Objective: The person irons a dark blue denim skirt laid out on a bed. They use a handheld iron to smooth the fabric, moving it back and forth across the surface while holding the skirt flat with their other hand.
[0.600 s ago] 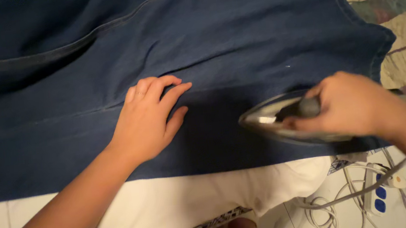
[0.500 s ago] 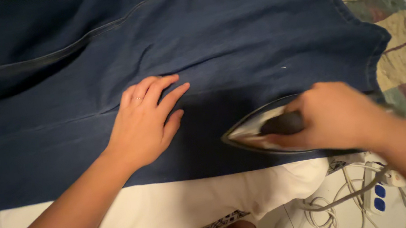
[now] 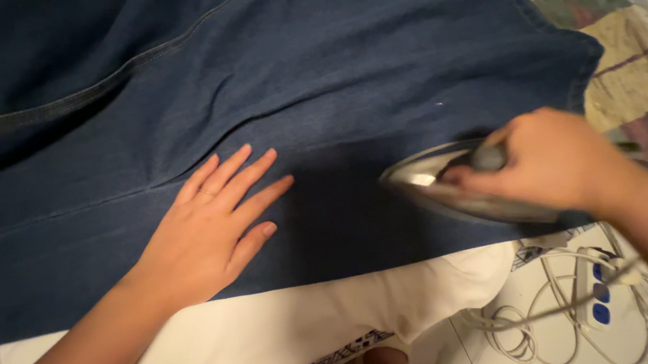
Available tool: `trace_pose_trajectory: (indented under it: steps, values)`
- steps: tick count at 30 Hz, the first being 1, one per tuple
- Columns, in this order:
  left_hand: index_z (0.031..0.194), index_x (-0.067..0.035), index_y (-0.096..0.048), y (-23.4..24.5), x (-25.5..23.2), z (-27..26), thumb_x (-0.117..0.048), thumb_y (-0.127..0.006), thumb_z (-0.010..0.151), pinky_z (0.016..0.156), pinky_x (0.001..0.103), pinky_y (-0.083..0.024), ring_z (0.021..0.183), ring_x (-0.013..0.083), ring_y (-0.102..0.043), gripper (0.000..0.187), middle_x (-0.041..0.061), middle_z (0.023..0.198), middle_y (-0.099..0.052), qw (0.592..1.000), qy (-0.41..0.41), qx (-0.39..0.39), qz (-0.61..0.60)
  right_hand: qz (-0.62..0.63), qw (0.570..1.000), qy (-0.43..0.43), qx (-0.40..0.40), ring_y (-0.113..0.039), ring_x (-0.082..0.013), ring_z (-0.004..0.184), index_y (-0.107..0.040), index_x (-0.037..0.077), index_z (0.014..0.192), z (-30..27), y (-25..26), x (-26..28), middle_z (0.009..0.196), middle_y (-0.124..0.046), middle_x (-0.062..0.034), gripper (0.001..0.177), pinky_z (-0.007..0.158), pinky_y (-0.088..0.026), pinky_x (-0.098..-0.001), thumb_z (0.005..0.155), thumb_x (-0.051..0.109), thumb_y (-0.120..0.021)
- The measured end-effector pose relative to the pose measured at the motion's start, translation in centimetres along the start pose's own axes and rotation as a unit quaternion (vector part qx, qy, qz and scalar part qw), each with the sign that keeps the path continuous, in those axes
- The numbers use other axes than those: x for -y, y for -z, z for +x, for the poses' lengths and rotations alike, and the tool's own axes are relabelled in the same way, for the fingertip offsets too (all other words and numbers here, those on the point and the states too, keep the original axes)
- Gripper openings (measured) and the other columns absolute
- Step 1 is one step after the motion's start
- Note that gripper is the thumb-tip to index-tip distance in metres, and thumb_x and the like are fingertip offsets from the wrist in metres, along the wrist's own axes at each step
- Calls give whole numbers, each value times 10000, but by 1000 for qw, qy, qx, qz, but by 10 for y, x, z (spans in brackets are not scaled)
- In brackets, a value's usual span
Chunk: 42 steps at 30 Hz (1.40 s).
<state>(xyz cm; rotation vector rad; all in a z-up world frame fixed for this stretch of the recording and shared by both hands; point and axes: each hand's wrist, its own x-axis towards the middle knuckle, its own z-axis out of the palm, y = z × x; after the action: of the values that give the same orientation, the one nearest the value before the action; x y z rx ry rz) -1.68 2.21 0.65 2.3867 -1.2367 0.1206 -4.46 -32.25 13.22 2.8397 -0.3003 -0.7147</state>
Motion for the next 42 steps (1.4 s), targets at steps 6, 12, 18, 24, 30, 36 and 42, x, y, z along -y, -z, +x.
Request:
trace_pose_trajectory:
  steps: [6, 12, 18, 24, 30, 36, 42]
  values:
    - [1485, -139, -493, 1, 3, 3, -359, -525, 976, 1204, 502, -204, 1500, 321, -294, 555, 114, 1599, -396, 1000, 17, -12, -20, 6, 997, 67, 39, -712, -321, 678, -849, 175, 774, -25, -9, 57, 661, -721, -102, 649, 705, -589, -403, 681, 788, -656]
    - [1483, -158, -496, 2, 1, 4, -375, -518, 977, 1195, 495, -208, 1497, 319, -297, 551, 108, 1592, -400, 1000, 10, -16, 0, -11, 996, 39, -76, -724, -345, 683, -843, 223, 806, 2, -15, -5, 719, -741, -131, 665, 684, -585, -440, 722, 804, -530]
    - [1470, -168, -510, 1, 1, 4, -367, -536, 966, 1194, 501, -212, 1498, 307, -305, 543, 113, 1585, -410, 1000, 10, -24, -9, -1, 993, -87, -80, -699, -340, 711, -762, 73, 786, 23, -53, -116, 707, -700, -190, 796, 683, -588, -464, 733, 839, -555]
    - [1449, -182, -533, 2, 0, 4, -342, -574, 936, 1189, 510, -216, 1485, 307, -324, 539, 114, 1566, -430, 999, 21, -30, -14, 99, 992, -70, -45, -702, -357, 678, -799, 27, 682, 27, -43, -110, 659, -696, -196, 745, 676, -578, -473, 658, 764, -689]
    - [1430, -164, -560, 0, 5, -2, -312, -567, 946, 1199, 497, -234, 1485, 293, -359, 506, 95, 1560, -473, 997, 32, -46, -60, -20, 993, 111, -42, -723, -337, 670, -815, 137, 776, 13, 0, 24, 668, -723, -147, 614, 680, -578, -435, 712, 729, -661]
    - [1470, -76, -539, 3, 12, -5, -228, -461, 1035, 1220, 455, -282, 1494, 294, -407, 467, 96, 1551, -525, 984, 54, -75, -152, 72, 987, 123, -75, -729, -339, 738, -826, 177, 776, -11, 15, 89, 719, -747, -116, 588, 731, -579, -421, 692, 744, -693]
    - [1435, -83, -570, 3, 10, -4, -256, -498, 1014, 1199, 470, -282, 1474, 297, -409, 460, 92, 1540, -524, 990, 58, -58, -115, 51, 998, 1, -40, -751, -361, 747, -832, 160, 845, 3, 0, 16, 785, -764, -165, 659, 703, -601, -450, 748, 777, -625]
